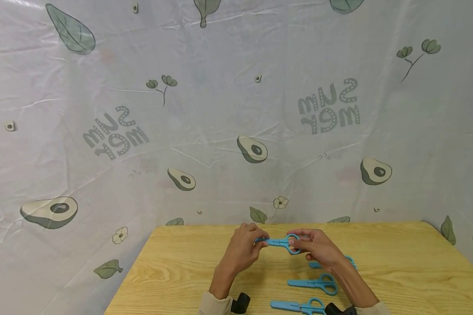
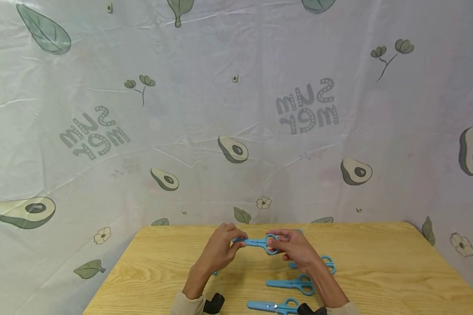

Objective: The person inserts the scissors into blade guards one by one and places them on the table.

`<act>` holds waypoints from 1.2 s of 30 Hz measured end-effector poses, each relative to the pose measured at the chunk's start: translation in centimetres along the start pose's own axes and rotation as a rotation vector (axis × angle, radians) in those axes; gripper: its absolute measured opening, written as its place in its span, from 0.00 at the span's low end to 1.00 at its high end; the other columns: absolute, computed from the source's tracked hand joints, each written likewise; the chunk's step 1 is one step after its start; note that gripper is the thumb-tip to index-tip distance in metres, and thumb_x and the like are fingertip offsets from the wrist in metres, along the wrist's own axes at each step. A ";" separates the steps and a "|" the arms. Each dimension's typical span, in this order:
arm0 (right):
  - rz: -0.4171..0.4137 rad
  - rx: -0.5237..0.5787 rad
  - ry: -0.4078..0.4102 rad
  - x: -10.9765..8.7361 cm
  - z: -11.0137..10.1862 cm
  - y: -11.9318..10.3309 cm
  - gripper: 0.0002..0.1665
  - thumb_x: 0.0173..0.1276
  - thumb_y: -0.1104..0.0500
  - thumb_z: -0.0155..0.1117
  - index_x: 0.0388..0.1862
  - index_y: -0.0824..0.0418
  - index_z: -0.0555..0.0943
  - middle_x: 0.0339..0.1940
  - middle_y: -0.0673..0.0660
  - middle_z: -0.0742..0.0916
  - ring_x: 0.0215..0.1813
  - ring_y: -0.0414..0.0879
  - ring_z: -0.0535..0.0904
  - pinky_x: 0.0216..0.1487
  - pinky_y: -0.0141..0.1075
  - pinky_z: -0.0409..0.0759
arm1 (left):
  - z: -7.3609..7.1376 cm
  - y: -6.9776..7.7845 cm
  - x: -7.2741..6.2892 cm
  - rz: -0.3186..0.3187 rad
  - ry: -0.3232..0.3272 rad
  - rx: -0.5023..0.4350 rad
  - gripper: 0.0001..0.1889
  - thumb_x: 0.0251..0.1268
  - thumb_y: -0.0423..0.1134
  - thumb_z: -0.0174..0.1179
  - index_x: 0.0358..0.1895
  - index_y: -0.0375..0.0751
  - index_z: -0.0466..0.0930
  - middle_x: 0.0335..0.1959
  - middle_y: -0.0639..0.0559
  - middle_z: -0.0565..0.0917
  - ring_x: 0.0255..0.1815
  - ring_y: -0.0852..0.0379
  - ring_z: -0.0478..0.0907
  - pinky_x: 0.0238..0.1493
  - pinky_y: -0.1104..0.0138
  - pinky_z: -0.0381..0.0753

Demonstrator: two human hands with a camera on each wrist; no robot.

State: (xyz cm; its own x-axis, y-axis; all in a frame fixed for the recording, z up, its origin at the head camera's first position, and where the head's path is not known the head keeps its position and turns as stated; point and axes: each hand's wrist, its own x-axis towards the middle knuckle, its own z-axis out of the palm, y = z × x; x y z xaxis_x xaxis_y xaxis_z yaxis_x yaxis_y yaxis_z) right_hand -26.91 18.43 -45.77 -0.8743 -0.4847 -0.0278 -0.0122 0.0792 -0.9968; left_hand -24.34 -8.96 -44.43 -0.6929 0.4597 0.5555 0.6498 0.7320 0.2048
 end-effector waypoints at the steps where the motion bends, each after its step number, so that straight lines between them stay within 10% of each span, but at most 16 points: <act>1: -0.001 0.002 -0.001 0.0 0.0 0.0 0.37 0.84 0.53 0.63 0.80 0.73 0.67 0.37 0.47 0.92 0.39 0.40 0.87 0.27 0.30 0.72 | 0.0 0.0 0.0 0.002 0.002 0.006 0.07 0.70 0.42 0.71 0.47 0.48 0.92 0.40 0.55 0.86 0.39 0.58 0.76 0.45 0.68 0.77; 36: 0.091 0.007 -0.005 0.0 -0.8 0.7 0.36 0.83 0.50 0.65 0.79 0.69 0.70 0.38 0.48 0.91 0.42 0.42 0.87 0.33 0.31 0.77 | 1.4 -0.1 0.2 -0.099 -0.153 -0.068 0.06 0.75 0.43 0.69 0.49 0.52 0.91 0.42 0.58 0.87 0.44 0.62 0.79 0.46 0.68 0.79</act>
State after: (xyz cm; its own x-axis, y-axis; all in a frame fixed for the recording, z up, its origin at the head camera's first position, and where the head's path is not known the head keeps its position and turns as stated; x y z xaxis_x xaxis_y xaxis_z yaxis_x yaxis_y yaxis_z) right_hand -27.27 19.17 -46.39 -0.8689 -0.4804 -0.1189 0.0707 0.1173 -0.9906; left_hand -24.99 -8.29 -45.50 -0.7905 0.4623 0.4016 0.5922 0.7441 0.3091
